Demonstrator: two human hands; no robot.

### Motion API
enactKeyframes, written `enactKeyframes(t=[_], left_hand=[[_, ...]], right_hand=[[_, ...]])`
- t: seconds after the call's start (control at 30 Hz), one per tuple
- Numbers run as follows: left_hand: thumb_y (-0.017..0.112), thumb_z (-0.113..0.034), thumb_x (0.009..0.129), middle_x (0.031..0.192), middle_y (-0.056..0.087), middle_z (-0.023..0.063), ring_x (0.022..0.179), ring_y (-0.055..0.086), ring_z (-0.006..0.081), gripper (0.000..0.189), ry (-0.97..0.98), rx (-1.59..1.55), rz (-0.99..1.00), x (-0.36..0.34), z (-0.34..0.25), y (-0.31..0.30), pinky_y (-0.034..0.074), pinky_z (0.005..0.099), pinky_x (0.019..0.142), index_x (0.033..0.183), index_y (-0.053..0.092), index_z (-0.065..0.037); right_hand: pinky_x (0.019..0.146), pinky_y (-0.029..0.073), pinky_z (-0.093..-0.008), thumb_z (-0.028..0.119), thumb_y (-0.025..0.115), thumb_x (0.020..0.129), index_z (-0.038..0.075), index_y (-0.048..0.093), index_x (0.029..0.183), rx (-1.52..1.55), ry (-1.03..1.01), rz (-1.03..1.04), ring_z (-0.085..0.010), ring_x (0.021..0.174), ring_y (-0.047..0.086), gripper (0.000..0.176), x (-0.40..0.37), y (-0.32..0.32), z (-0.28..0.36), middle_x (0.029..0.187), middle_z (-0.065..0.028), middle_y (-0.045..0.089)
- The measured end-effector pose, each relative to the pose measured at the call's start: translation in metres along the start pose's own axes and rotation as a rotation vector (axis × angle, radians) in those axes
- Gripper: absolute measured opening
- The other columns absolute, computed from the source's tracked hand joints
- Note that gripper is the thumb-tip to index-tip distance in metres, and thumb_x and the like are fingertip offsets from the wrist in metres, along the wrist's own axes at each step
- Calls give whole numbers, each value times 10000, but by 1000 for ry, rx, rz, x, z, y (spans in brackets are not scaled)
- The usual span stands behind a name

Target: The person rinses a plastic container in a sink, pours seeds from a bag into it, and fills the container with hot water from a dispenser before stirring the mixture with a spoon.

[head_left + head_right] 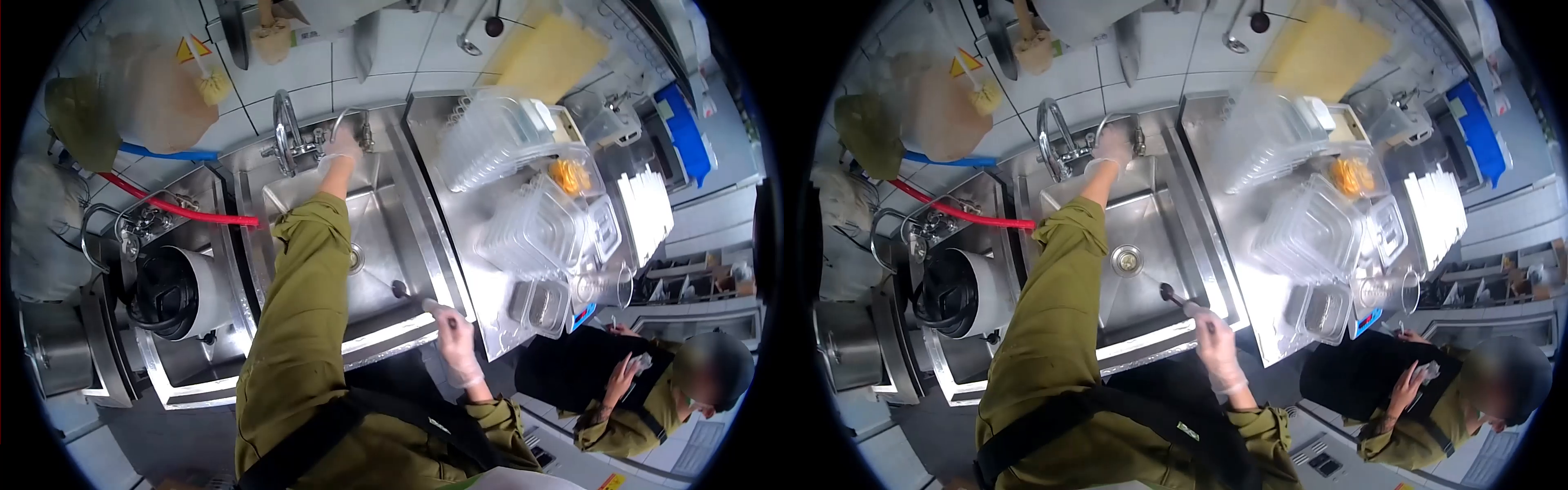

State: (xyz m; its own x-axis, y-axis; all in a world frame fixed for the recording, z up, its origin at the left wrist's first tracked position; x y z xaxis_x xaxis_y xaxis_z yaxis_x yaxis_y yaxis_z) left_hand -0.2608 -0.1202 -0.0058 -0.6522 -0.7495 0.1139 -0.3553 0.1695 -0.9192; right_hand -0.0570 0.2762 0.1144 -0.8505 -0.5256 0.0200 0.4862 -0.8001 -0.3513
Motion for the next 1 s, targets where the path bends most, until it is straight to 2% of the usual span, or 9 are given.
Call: enactKeyframes(t=[0.1,0.2,0.23,0.3,0.33,0.47,0.53,0.73,1.0], left_hand=[[602,-215,694,1153,438,130,1009,521,251,524,177,214,11,-11,21,22,459,371,785,1158,453,-23],[558,-310,728,1281,335,157,1145,397,252,691,105,248,164,-27,20,24,330,373,935,1280,322,33],[501,-351,773,1374,252,193,1256,297,285,727,84,177,185,-36,12,14,254,402,1025,1317,254,64],[439,-297,811,1368,266,232,1291,220,343,633,239,133,175,-65,-6,-26,242,365,1046,1290,287,87],[434,-277,816,1313,351,232,1224,336,350,561,108,-376,39,-94,-12,-62,319,380,998,1263,353,52],[521,-153,789,1201,458,184,1072,478,343,355,244,-575,-153,-191,27,-141,423,398,863,1125,462,-53],[517,-141,798,1145,510,169,1028,517,322,311,194,-576,-165,-232,66,-154,430,383,851,1095,493,-51],[482,-148,828,964,600,169,907,580,308,221,-246,-555,-87,-305,142,-155,451,357,800,974,595,-25],[502,-170,814,955,605,176,866,586,337,236,-333,-586,4,-320,138,-140,456,381,775,986,590,-34]], right_hand=[[519,371,-236,131,455,898,-30,559,871,-76,7,62,-71,592,380,193,46,36,-18,623,-27,425],[596,461,-353,102,448,874,31,579,935,-125,-107,176,-344,731,604,160,95,78,-44,793,-184,589],[639,466,-302,110,418,885,11,569,904,-187,-132,219,-247,730,625,182,111,93,-46,784,-165,600],[601,466,-347,94,427,875,-3,566,864,-258,-239,277,-315,709,618,170,147,126,-60,759,-192,589],[591,467,-361,91,435,871,-26,564,851,-252,-297,256,-343,710,611,175,165,146,-66,736,-216,579],[702,449,-399,143,526,819,-54,558,872,293,-261,201,-357,898,574,207,206,213,-58,842,-253,580],[600,454,-405,214,533,824,-21,576,764,-269,-284,267,-392,717,579,247,233,232,-45,691,-234,575],[576,448,-418,157,545,777,-18,597,743,-265,-247,192,-386,668,574,187,236,249,-39,661,-238,563],[567,472,-365,290,606,781,-15,637,686,-352,-198,143,-340,618,593,321,227,236,-33,614,-202,571]])
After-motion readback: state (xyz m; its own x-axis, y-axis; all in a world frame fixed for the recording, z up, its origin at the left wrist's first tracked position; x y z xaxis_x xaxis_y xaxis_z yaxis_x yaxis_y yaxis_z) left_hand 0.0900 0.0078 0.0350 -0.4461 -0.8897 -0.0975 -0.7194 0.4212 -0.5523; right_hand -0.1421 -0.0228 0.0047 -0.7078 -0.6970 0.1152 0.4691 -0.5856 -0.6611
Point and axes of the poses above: each hand's wrist, its own x-axis towards the middle knuckle, its own y-axis out of the palm, z = x × y, the point moved 1 cm from there along x, towards the middle knuckle
